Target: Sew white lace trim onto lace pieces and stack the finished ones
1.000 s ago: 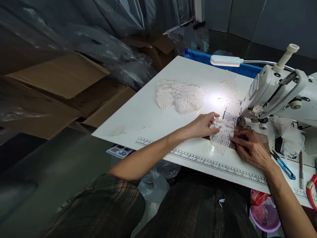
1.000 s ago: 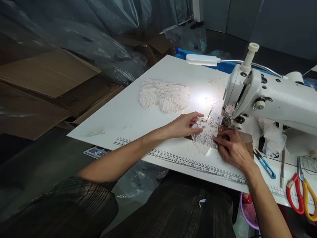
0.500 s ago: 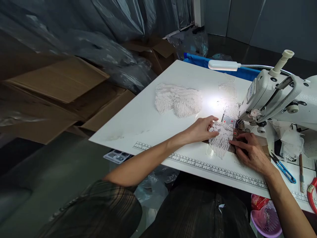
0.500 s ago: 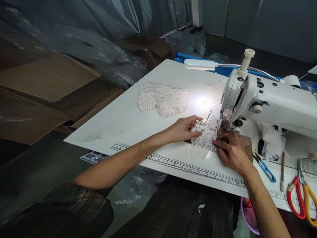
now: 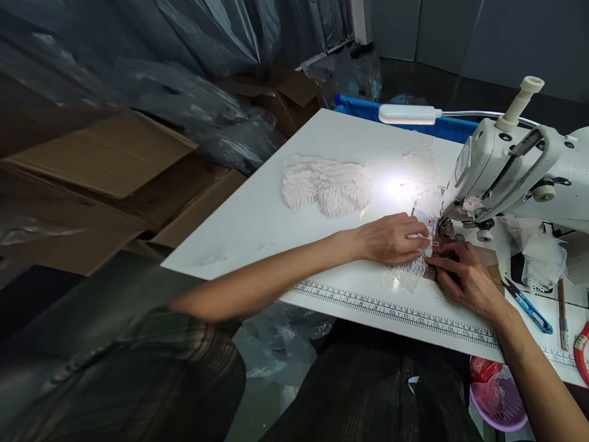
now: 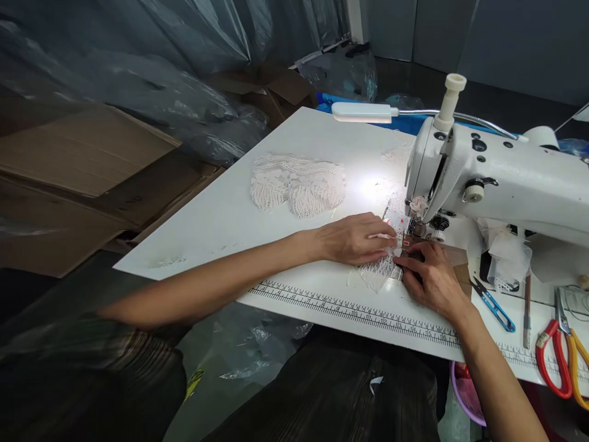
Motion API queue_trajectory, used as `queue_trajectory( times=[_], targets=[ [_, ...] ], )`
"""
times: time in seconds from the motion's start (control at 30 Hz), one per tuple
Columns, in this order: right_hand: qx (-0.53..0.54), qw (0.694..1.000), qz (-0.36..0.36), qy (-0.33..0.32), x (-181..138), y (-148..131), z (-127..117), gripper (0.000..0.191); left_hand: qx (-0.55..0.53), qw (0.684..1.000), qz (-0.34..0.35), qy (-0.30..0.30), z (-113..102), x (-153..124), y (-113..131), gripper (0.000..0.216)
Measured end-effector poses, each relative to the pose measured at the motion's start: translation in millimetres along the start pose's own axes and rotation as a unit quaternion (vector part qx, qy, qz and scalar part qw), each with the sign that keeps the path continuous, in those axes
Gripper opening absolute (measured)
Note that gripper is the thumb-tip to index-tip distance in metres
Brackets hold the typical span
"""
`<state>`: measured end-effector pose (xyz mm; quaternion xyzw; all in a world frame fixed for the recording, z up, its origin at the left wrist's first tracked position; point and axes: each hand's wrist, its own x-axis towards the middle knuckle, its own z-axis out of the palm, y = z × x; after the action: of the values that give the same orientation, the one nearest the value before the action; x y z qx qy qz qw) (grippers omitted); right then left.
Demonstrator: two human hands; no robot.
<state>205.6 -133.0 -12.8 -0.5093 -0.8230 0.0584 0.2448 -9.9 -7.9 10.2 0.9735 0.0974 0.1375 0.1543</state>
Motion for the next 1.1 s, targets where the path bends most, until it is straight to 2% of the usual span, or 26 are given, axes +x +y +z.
queue_trajectory(
  times=[0.07,0.13,0.33,0.5,0.7,1.1],
  targets=[
    [-0.006,1.0,0.004,-0.006,0,0,0,0.034,-0.016,0.998,0.041,-0.041,1,10,-4,0.022],
    [-0.012,1.0,0.003,-0.009,-1,0,1,0.034,-0.028,0.998,0.038,-0.051,3,15,-7,0.023],
    [-0.025,1.0,-0.001,-0.012,-1,-2,0,0.034,-0.024,0.999,0.016,-0.035,3,12,-6,0.026],
    [-0.05,0.999,-0.005,-0.006,0,-1,0,0.035,0.06,0.996,-0.008,-0.061,6,11,1,0.038],
    [-0.073,0.997,0.007,0.017,1,5,2,0.033,0.076,0.996,-0.038,-0.032,14,16,1,0.043],
    [-0.085,0.996,0.003,0.03,0,4,4,0.033,0.096,0.995,-0.007,-0.033,19,11,-12,0.048]
  ],
)
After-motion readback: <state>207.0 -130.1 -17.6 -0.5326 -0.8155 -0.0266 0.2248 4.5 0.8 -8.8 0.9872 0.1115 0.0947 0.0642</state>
